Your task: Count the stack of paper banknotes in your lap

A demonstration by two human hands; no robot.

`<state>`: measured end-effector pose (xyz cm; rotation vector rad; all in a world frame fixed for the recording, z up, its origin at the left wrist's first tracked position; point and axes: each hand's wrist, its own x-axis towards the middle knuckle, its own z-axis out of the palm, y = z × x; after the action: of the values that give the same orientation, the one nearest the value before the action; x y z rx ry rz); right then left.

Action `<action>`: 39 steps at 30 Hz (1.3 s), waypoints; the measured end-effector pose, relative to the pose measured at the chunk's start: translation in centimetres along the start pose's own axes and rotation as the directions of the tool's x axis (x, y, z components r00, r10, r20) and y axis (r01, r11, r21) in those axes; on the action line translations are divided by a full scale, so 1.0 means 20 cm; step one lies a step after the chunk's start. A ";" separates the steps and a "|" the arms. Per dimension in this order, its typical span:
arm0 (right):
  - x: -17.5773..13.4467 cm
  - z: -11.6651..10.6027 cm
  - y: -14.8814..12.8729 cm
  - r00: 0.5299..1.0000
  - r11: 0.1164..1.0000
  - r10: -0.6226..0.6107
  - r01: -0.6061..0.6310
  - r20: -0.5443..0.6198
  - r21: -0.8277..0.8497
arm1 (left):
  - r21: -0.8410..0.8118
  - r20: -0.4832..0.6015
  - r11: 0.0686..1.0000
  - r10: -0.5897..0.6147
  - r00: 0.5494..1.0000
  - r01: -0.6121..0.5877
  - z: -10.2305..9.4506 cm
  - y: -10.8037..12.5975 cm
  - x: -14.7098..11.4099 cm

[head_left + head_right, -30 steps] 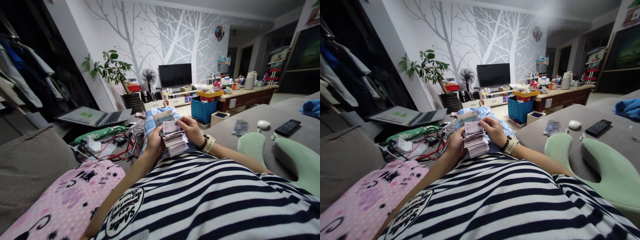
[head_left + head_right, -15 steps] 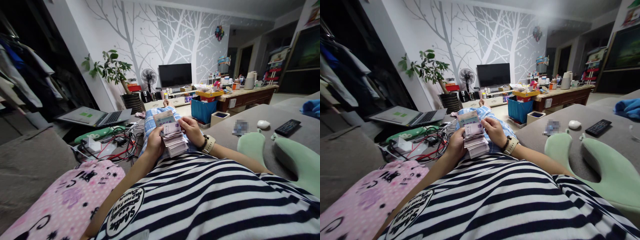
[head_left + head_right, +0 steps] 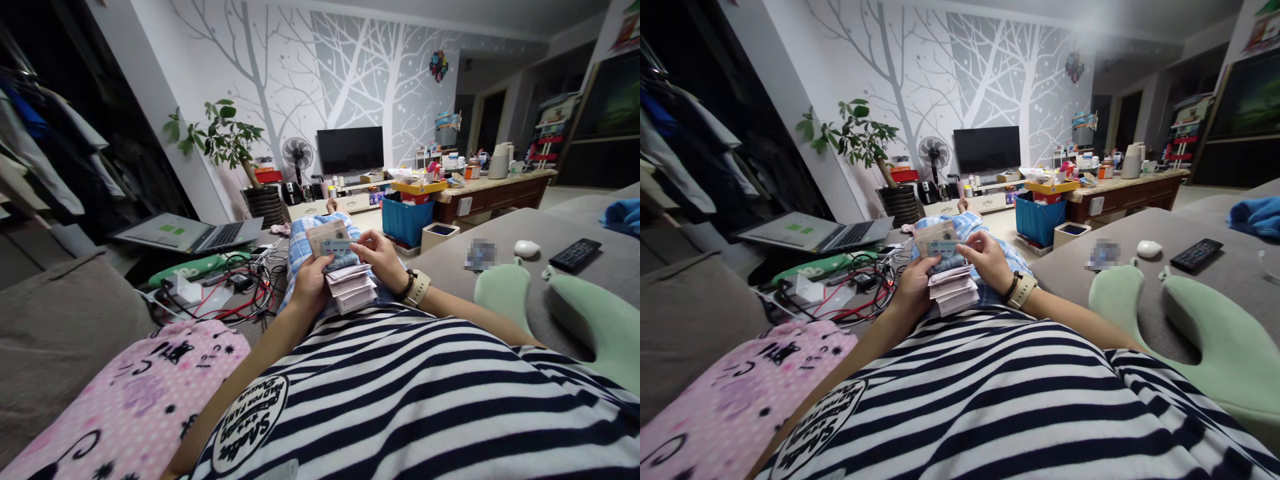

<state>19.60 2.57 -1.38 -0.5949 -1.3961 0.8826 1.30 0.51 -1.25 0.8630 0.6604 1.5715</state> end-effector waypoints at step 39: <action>-0.04 0.01 -0.07 0.997 0.999 -0.019 0.022 0.075 -0.033 | -0.038 0.042 0.998 -0.045 0.998 0.047 -0.04 0.00 0.04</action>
<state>19.74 1.12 -0.68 -0.5777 -1.4845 0.8735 0.59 1.46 -1.68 0.8432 0.6141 1.5171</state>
